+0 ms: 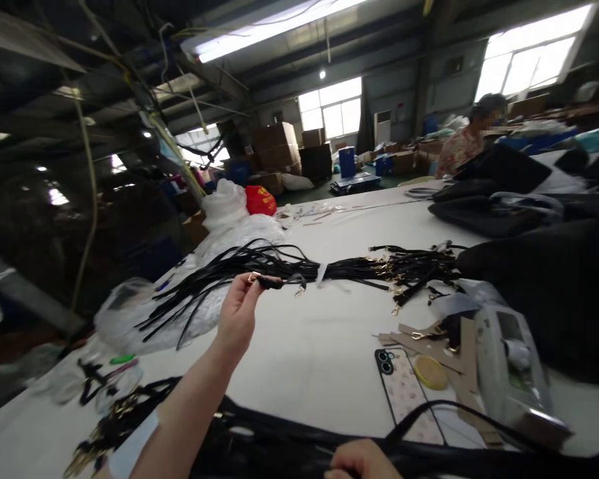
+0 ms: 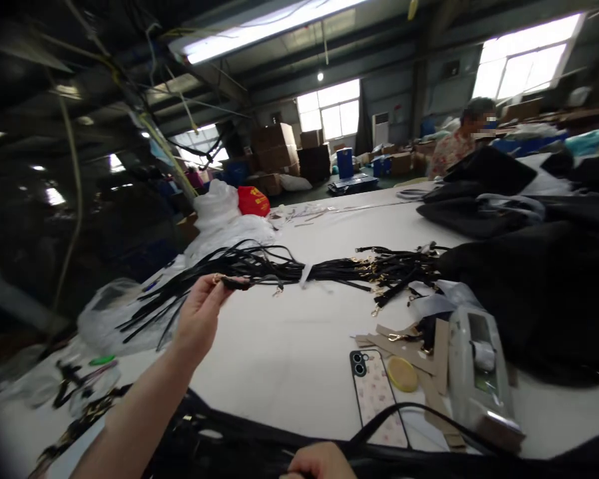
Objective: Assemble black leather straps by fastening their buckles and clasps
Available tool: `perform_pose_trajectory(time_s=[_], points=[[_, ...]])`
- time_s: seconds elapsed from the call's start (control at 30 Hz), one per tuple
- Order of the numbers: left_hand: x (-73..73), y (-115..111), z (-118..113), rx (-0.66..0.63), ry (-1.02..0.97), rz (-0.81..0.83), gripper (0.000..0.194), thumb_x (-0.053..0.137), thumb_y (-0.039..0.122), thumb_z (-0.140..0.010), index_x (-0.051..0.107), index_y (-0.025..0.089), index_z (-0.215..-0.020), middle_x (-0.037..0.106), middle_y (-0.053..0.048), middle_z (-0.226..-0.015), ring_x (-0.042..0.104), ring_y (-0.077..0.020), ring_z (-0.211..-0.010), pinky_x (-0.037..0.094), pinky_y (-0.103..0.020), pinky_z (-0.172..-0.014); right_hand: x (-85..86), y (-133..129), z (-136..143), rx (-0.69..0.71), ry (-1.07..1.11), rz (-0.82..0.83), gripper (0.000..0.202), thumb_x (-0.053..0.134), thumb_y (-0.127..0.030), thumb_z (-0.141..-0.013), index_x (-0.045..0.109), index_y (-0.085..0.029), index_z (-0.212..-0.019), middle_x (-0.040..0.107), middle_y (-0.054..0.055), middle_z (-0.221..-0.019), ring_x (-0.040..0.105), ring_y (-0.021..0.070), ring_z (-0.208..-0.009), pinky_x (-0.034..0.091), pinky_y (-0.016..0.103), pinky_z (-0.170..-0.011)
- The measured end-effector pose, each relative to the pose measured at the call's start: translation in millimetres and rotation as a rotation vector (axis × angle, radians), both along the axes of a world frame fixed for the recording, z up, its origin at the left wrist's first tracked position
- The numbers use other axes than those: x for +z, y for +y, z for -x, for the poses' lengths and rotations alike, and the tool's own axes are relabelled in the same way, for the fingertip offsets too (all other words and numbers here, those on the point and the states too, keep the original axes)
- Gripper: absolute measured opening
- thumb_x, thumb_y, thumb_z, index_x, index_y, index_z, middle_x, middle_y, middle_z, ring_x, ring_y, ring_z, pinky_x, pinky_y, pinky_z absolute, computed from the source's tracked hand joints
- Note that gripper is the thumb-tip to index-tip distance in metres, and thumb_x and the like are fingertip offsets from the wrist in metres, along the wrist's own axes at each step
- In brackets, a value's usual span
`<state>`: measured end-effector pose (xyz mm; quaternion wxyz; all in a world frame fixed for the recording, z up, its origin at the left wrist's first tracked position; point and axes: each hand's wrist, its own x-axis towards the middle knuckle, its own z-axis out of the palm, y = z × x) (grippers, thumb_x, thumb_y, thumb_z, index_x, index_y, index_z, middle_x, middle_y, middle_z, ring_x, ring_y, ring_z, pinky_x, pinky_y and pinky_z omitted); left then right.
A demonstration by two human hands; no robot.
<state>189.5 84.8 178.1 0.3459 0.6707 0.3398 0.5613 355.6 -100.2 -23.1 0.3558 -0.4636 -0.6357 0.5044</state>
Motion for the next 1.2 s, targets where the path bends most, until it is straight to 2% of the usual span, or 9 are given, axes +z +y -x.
perform_pose_trajectory(time_s=[0.1,0.2,0.3,0.4,0.5,0.6,0.9,1.07,1.2], points=[[23.8,-33.1,43.3,0.026,-0.074,0.086,0.023,0.059,0.04,-0.087,0.052,0.02,-0.096,0.067,-0.002,-0.086,0.066,-0.0225,-0.102,0.05,-0.04,-0.093,7.3,-5.5,-5.4,-0.096,0.143,0.136,0.05,0.054,-0.062,-0.083,0.073,-0.016,-0.074,0.049,-0.003,-0.051,0.042,0.0112,-0.05,0.038,0.024,-0.054],[23.4,-63.9,69.6,0.006,0.019,0.261,0.026,0.06,0.042,-0.087,0.052,0.02,-0.097,0.058,0.004,-0.07,0.063,-0.0125,-0.062,0.049,-0.023,-0.056,17.4,-9.7,-13.7,-0.216,0.37,0.313,0.049,0.059,-0.063,-0.082,0.073,-0.016,-0.083,0.036,-0.007,-0.046,0.04,0.0114,-0.049,0.042,0.026,-0.061],[-2.0,-89.5,78.3,-0.114,0.224,0.499,0.028,0.056,0.046,-0.088,0.053,0.018,-0.091,0.047,0.008,-0.056,0.039,-0.0046,-0.037,0.026,-0.015,-0.036,27.3,-11.8,-21.1,-0.333,0.559,0.408,0.041,0.069,-0.058,-0.077,0.073,-0.018,-0.087,0.043,-0.005,-0.048,0.053,0.0165,-0.064,0.045,0.031,-0.076],[-39.8,-104.6,74.6,-0.179,0.247,0.666,0.031,0.058,0.046,-0.087,0.053,0.017,-0.081,0.041,0.008,-0.049,0.032,-0.0038,-0.038,0.022,-0.013,-0.036,33.7,-13.2,-25.4,-0.343,0.669,0.433,0.034,0.077,-0.052,-0.072,0.073,-0.019,-0.078,0.049,-0.003,-0.05,0.055,0.0169,-0.066,0.046,0.032,-0.08],[-70.9,-107.9,68.2,-0.19,0.023,0.781,0.035,0.062,0.049,-0.082,0.051,0.016,-0.076,0.038,0.008,-0.049,0.028,-0.0034,-0.04,0.019,-0.013,-0.036,34.5,-14.6,-26.5,-0.283,0.715,0.43,0.028,0.076,-0.046,-0.075,0.073,-0.018,-0.073,0.05,-0.002,-0.051,0.053,0.0149,-0.063,0.045,0.03,-0.076],[-85.1,-105.7,64.4,-0.172,-0.132,0.8,0.039,0.058,0.054,-0.083,0.05,0.017,-0.078,0.031,0.01,-0.051,0.021,-0.0031,-0.04,0.014,-0.013,-0.037,30.6,-15.9,-26.5,-0.26,0.728,0.451,0.024,0.075,-0.043,-0.077,0.073,-0.019,-0.074,0.052,-0.002,-0.051,0.055,0.0156,-0.068,0.043,0.028,-0.072],[-89.8,-104.5,54.8,-0.364,-0.597,1.023,0.039,0.063,0.053,-0.082,0.051,0.017,-0.078,0.029,0.01,-0.047,0.02,-0.0019,-0.034,0.011,-0.014,-0.036,20.9,-16.1,-28.0,-0.263,0.741,0.474,0.02,0.077,-0.04,-0.077,0.073,-0.021,-0.074,0.052,-0.002,-0.051,0.05,0.013,-0.061,0.039,0.025,-0.062],[-93.6,-103.5,49.7,-0.424,-0.727,1.052,0.037,0.067,0.05,-0.08,0.054,0.016,-0.078,0.031,0.011,-0.046,0.021,-0.0013,-0.031,0.012,-0.014,-0.034,20.4,-15.7,-25.4,-0.263,0.653,0.454,0.024,0.076,-0.042,-0.078,0.074,-0.018,-0.079,0.064,0.002,-0.066,0.039,0.009,-0.053,0.033,0.025,-0.053],[-92.3,-105.0,46.6,-0.414,-0.753,1.038,0.037,0.069,0.049,-0.079,0.055,0.015,-0.077,0.031,0.011,-0.047,0.02,-0.0005,-0.031,0.012,-0.014,-0.032,23.6,-15.8,-21.3,-0.247,0.572,0.429,0.028,0.074,-0.044,-0.08,0.075,-0.016,-0.082,0.062,0.002,-0.066,0.037,0.0082,-0.053,0.03,0.024,-0.052]])
